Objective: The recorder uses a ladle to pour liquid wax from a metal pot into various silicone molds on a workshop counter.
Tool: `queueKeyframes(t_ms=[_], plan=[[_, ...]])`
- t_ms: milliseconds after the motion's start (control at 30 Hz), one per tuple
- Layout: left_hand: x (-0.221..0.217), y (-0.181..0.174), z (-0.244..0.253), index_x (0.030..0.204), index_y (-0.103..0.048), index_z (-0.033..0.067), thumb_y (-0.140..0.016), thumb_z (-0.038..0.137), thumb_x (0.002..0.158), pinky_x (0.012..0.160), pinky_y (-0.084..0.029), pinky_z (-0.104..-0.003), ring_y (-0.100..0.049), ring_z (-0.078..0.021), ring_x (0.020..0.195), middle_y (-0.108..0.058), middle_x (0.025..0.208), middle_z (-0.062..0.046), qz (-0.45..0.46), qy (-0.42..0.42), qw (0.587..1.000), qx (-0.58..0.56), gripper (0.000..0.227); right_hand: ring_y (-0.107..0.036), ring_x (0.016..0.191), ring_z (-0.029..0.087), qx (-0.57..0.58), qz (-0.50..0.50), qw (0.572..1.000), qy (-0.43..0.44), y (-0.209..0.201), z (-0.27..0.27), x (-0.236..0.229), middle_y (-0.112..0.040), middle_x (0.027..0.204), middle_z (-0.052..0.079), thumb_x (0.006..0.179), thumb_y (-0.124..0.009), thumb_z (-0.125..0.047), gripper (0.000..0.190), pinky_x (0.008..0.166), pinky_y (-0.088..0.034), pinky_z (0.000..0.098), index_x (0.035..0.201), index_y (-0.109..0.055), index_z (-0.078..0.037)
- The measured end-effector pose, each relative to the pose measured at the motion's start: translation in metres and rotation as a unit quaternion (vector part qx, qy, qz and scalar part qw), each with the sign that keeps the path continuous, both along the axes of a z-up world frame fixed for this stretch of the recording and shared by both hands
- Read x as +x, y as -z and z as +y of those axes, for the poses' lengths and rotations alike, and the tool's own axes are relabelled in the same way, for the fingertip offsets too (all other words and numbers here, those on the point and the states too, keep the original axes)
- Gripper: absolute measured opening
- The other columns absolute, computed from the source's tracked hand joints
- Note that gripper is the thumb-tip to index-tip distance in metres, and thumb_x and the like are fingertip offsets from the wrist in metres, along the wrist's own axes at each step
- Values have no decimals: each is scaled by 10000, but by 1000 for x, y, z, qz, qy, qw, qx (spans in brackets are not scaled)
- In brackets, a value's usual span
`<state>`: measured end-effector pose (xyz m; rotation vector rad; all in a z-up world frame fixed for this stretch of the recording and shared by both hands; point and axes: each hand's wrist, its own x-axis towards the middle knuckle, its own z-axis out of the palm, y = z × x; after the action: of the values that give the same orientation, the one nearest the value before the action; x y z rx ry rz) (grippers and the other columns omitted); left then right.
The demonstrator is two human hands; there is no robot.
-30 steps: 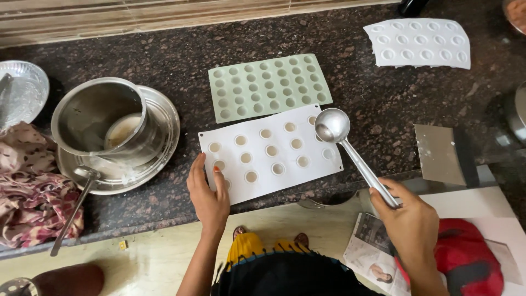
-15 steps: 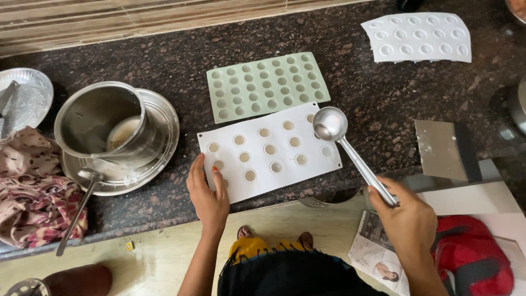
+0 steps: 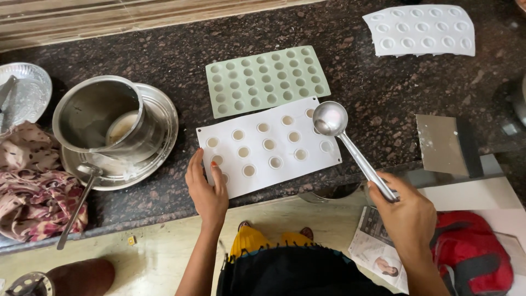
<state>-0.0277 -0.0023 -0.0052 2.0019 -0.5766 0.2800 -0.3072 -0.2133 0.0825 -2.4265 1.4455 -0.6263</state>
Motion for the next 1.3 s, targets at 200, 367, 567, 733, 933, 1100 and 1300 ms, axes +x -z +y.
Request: queueKeyframes(t_ms=[200, 367, 567, 733, 933, 1100, 1300], plan=[[1, 1, 0, 1407, -546, -24, -569, 148, 1039, 949, -490, -428, -557, -359, 1234, -578, 1436, -207, 3, -4, 1000, 8, 407, -716, 555, 153, 163, -68, 983, 43, -16, 2, 7, -776, 785, 61, 841, -810, -310, 313, 492, -484, 273, 1130, -805, -189], [0, 0, -1, 1402, -552, -22, -574, 150, 1037, 964, -486, -433, -555, -360, 1231, -580, 1437, -204, 13, -12, 1000, 7, 404, -727, 582, 136, 167, -86, 981, 39, -16, 2, 4, -789, 838, 54, 850, -804, -272, 310, 509, -505, 264, 1144, -798, -171], [0, 2, -1, 1401, -557, -25, -580, 135, 1038, 1032, -466, -450, -545, -371, 1290, -579, 1435, -209, -15, -17, 1000, 0, 397, -713, 614, 168, 50, -51, 997, 11, -9, 2, 1, -754, 762, 88, 875, -821, -274, 305, 566, -518, 309, 1162, -799, -173], [-1, 0, -1, 1387, -558, -23, -572, 130, 1029, 998, -478, -437, -552, -369, 1267, -579, 1427, -210, 8, -20, 1000, -5, 389, -691, 604, 210, -43, 6, 999, -7, 4, -1, -3, -738, 783, 90, 859, -842, -310, 318, 539, -494, 343, 1153, -808, -195], [0, 3, -1, 1396, -555, -24, -575, 126, 1037, 1017, -466, -449, -551, -376, 1268, -580, 1422, -210, -14, -20, 1000, -1, 389, -693, 604, 163, 1, -3, 1000, 7, -2, 2, 1, -755, 767, 99, 867, -834, -305, 319, 538, -489, 303, 1170, -804, -208], [-1, 3, 0, 1394, -554, -23, -580, 120, 1033, 1021, -466, -448, -555, -376, 1258, -582, 1422, -212, -12, -20, 1000, -9, 390, -687, 570, 134, 219, -126, 966, 57, -8, -9, -6, -774, 824, 105, 842, -814, -227, 334, 491, -489, 257, 1164, -784, -147], [-1, 2, -1, 1396, -554, -22, -588, 106, 1034, 1005, -472, -436, -561, -371, 1240, -581, 1424, -212, -10, -18, 1000, -12, 386, -676, 582, 138, 274, -143, 947, 87, -22, -4, -19, -780, 900, 98, 838, -810, -162, 331, 504, -500, 257, 1161, -780, -99]])
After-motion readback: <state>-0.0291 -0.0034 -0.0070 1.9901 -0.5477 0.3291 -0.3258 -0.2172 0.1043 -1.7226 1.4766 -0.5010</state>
